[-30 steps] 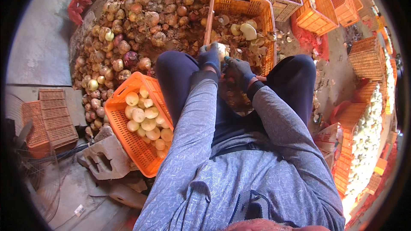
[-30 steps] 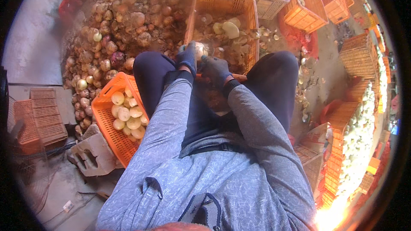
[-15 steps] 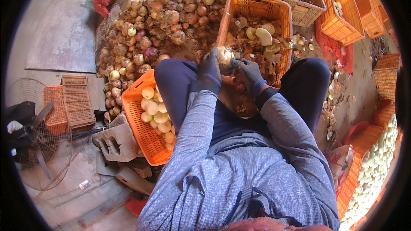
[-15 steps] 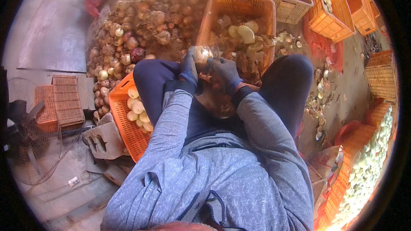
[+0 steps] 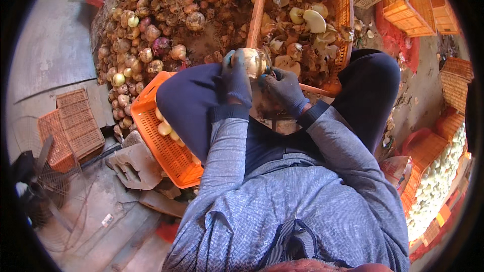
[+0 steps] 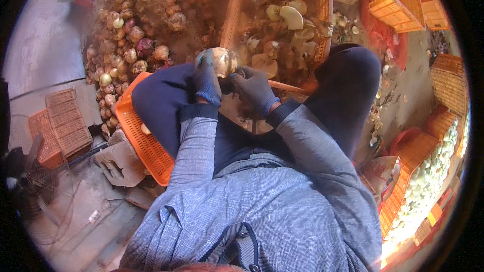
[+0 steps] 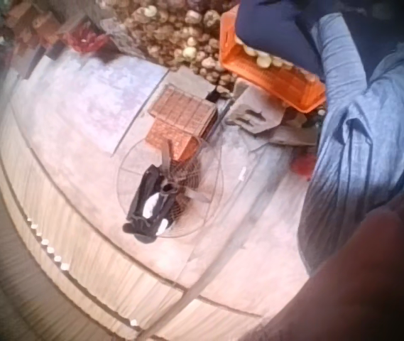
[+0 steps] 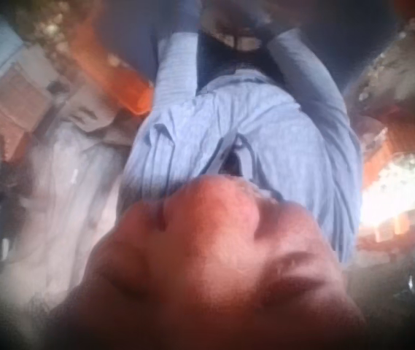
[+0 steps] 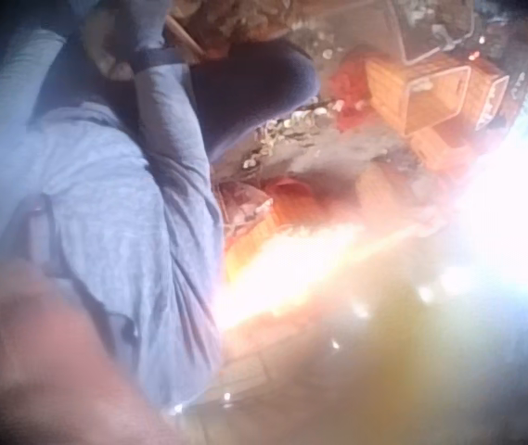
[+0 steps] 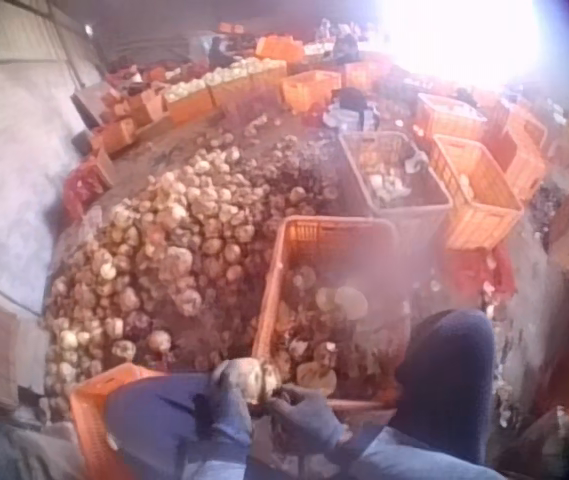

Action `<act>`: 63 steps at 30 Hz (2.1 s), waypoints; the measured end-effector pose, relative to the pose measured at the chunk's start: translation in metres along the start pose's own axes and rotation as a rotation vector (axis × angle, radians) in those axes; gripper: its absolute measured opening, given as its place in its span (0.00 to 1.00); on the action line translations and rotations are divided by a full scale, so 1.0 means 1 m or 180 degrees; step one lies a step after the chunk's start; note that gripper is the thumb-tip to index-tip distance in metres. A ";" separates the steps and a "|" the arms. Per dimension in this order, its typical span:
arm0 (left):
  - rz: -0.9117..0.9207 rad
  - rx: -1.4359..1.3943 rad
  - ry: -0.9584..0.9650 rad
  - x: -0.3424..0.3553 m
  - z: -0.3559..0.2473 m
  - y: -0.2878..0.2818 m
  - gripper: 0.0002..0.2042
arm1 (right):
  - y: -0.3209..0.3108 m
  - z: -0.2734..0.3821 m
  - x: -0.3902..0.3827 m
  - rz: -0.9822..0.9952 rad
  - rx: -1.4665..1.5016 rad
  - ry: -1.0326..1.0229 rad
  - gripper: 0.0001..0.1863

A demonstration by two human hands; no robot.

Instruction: The person sits cross-legged on the floor and peels onions one by one using a small knife. They remove the outer layers and place the peeled onions into an orange basket while discarding the skins into a separate container.

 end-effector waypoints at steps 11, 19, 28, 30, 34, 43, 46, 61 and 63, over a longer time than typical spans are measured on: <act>0.0076 -0.0105 -0.0234 0.010 0.006 -0.044 0.21 | 0.028 0.001 0.006 0.0624 -0.0421 -0.0651 0.16; 0.0078 -0.0185 0.0044 0.025 -0.006 -0.024 0.23 | 0.023 0.030 -0.010 0.0341 -0.2365 -0.1687 0.15; 0.0270 -0.0070 -0.0048 0.009 -0.007 -0.013 0.22 | 0.002 0.035 0.004 0.0489 -0.2947 -0.1613 0.12; 0.0498 -0.0173 -0.0019 0.006 -0.012 -0.010 0.22 | 0.001 0.033 0.010 0.0520 -0.3111 -0.1658 0.12; 0.0006 -0.0227 -0.0288 0.005 -0.005 -0.020 0.22 | 0.008 0.021 0.017 0.0850 -0.3094 -0.2005 0.12; 0.0103 0.0594 0.0241 -0.003 -0.018 -0.038 0.28 | 0.011 0.023 -0.005 0.1393 -0.2858 -0.1081 0.10; 0.0255 0.0635 0.0459 0.001 -0.011 -0.033 0.29 | 0.009 0.005 0.006 0.1497 -0.3217 -0.1839 0.10; 0.0242 0.0830 0.0420 0.005 -0.022 -0.021 0.24 | 0.007 0.044 0.009 0.1427 -0.2771 -0.1100 0.16; 0.0253 0.0767 0.0373 0.006 -0.022 -0.020 0.24 | 0.009 0.046 0.009 0.1439 -0.2801 -0.1277 0.16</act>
Point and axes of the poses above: each hand's wrist, its own x-axis towards the middle knuckle, its own y-axis out of the palm, z = x × y, the point moved 5 cm from there along x, towards the middle knuckle, and after that the axes turned 12 degrees about -z, right-handed, at the moved point
